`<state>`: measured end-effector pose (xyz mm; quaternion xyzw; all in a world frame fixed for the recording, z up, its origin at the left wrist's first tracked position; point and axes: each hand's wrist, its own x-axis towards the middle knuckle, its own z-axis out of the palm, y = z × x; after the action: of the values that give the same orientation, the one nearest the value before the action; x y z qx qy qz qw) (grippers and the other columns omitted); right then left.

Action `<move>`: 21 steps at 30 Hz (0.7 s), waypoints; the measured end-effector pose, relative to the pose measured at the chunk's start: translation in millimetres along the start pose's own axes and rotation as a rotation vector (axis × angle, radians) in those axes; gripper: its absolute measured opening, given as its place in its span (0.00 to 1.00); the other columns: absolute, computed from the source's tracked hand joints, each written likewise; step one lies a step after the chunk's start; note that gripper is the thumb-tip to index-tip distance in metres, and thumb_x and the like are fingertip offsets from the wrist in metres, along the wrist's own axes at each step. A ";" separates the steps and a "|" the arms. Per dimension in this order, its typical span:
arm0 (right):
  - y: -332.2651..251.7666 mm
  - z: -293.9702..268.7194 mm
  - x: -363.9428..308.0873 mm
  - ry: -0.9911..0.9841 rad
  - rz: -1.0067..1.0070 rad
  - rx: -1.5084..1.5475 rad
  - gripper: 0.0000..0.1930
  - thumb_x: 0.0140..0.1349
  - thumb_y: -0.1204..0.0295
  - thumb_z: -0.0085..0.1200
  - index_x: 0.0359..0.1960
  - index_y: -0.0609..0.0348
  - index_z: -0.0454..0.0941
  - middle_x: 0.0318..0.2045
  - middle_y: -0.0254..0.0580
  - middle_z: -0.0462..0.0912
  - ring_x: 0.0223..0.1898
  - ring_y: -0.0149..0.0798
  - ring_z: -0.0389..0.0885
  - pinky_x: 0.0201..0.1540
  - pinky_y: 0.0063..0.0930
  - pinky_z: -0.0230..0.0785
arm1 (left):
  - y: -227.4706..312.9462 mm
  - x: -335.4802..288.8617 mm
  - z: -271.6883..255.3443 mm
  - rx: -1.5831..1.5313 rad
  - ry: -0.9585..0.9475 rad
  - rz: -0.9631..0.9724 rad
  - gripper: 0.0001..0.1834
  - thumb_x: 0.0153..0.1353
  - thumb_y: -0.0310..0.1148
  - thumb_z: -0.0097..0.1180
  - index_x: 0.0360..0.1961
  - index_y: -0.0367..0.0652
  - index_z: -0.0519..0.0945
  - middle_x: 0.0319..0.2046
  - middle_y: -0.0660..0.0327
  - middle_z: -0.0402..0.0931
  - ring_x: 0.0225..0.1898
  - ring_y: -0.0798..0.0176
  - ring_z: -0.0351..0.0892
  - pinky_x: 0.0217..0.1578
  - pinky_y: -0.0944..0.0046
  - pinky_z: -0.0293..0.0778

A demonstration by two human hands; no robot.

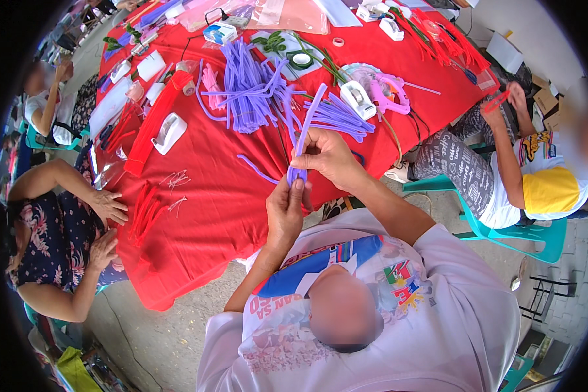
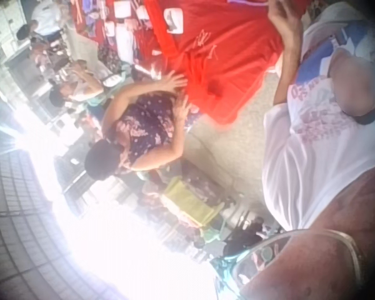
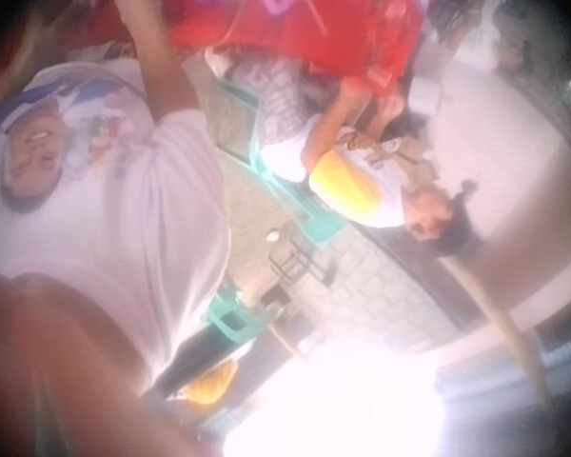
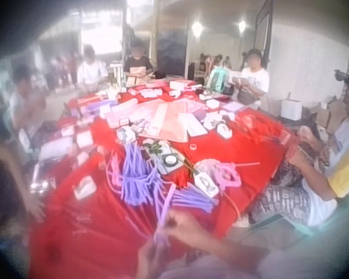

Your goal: The person repeatedly picks up purple pipe cleaners, folds and twists them by hand into small loops, and places them on a red table. Other people at the table are also working with pipe cleaners and tools.

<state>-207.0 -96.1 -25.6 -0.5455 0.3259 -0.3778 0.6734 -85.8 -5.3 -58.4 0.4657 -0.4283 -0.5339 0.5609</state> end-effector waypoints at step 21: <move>14.7 15.0 -7.7 0.163 -0.245 -0.226 0.10 0.55 0.81 0.57 0.26 0.60 0.66 0.17 0.33 0.74 0.14 0.21 0.71 0.14 0.16 0.61 | -5.4 -2.4 -2.3 -0.101 -0.053 -0.048 0.13 0.70 0.35 0.40 0.37 0.36 0.73 0.16 0.63 0.70 0.18 0.71 0.69 0.28 0.72 0.69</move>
<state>-195.9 -80.3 -36.9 -0.6208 0.3509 -0.4608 0.5283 -84.8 -2.7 -64.1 0.4329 -0.4041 -0.5802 0.5592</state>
